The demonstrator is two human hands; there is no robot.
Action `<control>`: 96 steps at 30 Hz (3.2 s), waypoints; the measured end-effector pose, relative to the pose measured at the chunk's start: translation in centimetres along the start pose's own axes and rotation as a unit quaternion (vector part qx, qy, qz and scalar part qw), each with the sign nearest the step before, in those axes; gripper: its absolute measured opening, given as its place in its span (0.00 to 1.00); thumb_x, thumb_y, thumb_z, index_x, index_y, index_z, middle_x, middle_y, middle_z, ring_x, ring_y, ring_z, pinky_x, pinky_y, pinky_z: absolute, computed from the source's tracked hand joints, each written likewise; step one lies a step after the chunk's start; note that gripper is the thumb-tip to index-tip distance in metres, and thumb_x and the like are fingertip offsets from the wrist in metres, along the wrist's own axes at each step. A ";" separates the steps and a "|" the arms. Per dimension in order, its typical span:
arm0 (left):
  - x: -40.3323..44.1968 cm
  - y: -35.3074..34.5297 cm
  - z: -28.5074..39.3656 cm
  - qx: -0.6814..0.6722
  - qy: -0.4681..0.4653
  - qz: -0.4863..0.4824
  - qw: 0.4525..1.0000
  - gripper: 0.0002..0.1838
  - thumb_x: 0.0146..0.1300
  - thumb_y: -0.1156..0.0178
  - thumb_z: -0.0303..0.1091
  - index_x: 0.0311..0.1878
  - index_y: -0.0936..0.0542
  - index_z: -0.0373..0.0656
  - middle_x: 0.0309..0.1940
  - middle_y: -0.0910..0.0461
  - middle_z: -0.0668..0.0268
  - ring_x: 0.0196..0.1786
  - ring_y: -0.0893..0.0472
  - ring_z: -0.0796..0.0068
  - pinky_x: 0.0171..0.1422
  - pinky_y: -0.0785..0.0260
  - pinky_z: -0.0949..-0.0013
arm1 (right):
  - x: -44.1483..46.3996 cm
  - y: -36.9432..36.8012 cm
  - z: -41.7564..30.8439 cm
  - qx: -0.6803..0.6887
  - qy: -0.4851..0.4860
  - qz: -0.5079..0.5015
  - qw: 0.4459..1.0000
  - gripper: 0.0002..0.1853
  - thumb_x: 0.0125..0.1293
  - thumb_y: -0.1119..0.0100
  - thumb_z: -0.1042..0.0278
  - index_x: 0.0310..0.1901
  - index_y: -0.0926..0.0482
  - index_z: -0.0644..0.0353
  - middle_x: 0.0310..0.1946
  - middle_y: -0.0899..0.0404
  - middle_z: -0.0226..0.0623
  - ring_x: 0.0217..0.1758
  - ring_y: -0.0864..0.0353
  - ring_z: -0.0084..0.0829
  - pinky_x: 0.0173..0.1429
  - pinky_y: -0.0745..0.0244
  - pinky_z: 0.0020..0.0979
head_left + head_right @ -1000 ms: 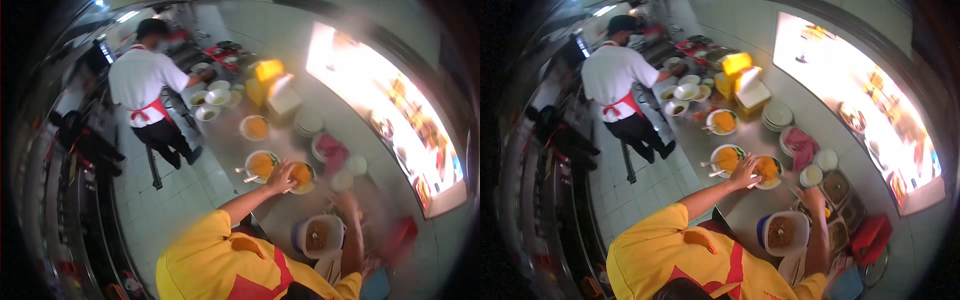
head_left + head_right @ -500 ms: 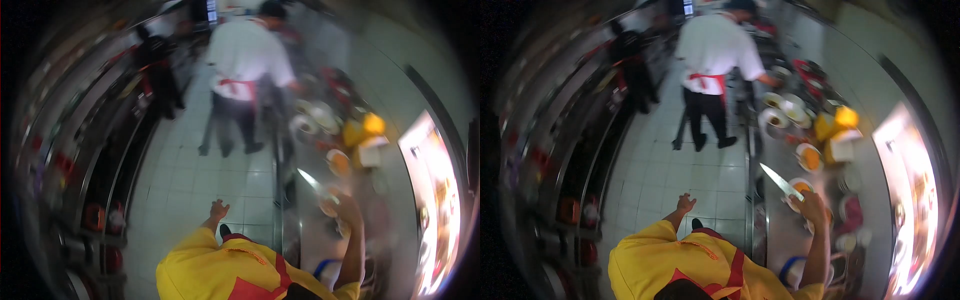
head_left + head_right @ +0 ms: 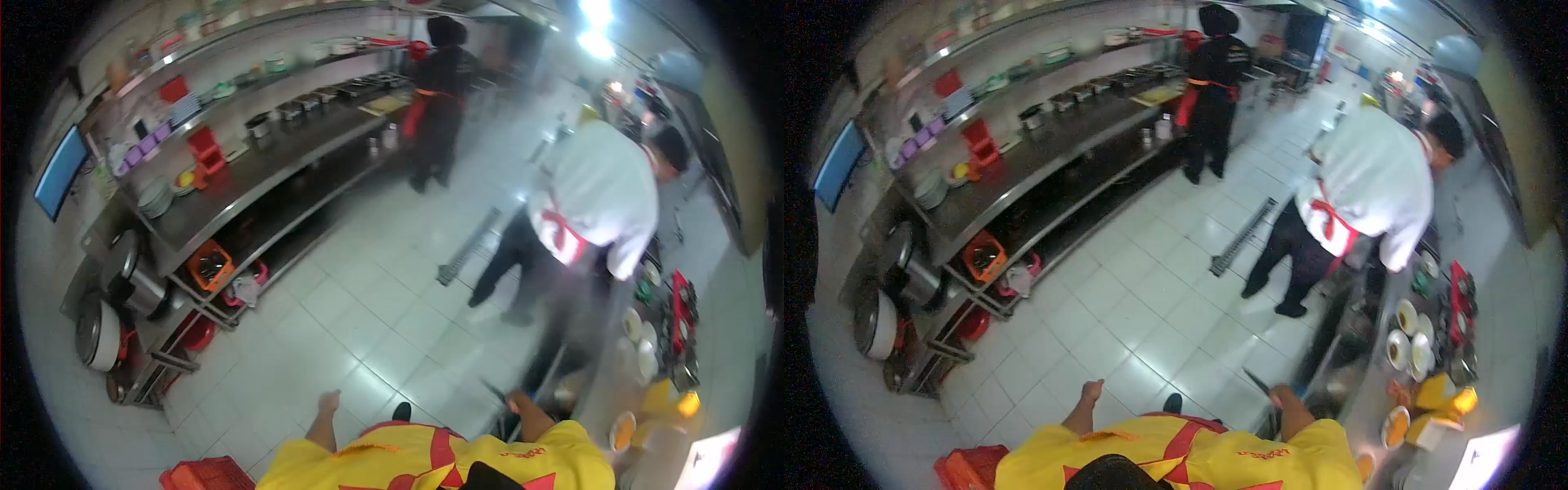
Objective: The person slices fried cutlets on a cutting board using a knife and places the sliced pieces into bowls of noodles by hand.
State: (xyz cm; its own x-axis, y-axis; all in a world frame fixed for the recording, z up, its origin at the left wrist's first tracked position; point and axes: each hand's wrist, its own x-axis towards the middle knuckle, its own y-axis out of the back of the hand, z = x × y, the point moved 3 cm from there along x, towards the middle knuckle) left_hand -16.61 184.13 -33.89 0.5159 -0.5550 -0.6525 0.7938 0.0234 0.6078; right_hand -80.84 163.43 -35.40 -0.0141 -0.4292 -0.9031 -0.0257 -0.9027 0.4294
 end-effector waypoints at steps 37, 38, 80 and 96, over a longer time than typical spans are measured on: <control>69.2 30.7 91.4 -0.029 -0.467 0.163 0.868 0.34 0.54 0.35 0.47 0.59 0.35 0.37 0.56 0.32 0.46 0.57 0.29 0.48 0.60 0.36 0.54 | 46.8 61.9 -33.7 0.426 0.286 0.054 0.857 0.16 0.61 0.49 0.57 0.27 0.27 0.63 0.11 0.33 0.38 0.11 0.30 0.38 0.16 0.34 0.39; 72.5 31.5 95.1 -0.020 -0.491 0.166 0.855 0.34 0.54 0.36 0.46 0.60 0.35 0.37 0.57 0.33 0.46 0.58 0.30 0.47 0.61 0.37 0.54 | 45.3 61.4 -33.5 0.314 0.289 0.146 0.893 0.17 0.62 0.50 0.56 0.26 0.27 0.63 0.11 0.33 0.38 0.11 0.31 0.38 0.16 0.34 0.40; 105.9 41.9 131.2 0.144 -0.511 0.063 0.845 0.19 0.60 0.46 0.44 0.44 0.31 0.36 0.36 0.30 0.57 0.40 0.29 0.63 0.45 0.38 0.62 | 34.7 81.0 -49.4 0.748 -0.075 0.155 0.642 0.09 0.56 0.40 0.66 0.34 0.30 0.53 0.18 0.31 0.30 0.14 0.32 0.29 0.15 0.31 0.34; 102.3 51.7 130.1 0.083 -0.546 -0.070 0.831 0.17 0.62 0.49 0.43 0.40 0.32 0.36 0.30 0.31 0.61 0.34 0.30 0.67 0.38 0.37 0.64 | 30.4 80.6 -56.4 0.571 -0.214 0.181 0.771 0.09 0.53 0.51 0.70 0.32 0.23 0.64 0.21 0.24 0.41 0.16 0.26 0.32 0.17 0.31 0.33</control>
State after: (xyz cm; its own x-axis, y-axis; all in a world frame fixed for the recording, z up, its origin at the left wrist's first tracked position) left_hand 35.34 20.37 -10.35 -0.2485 -0.9684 0.0228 0.7195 -0.1688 0.6737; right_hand -26.96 75.93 -28.33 -0.5497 -0.3780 -0.7449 -0.8032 -0.0056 0.5956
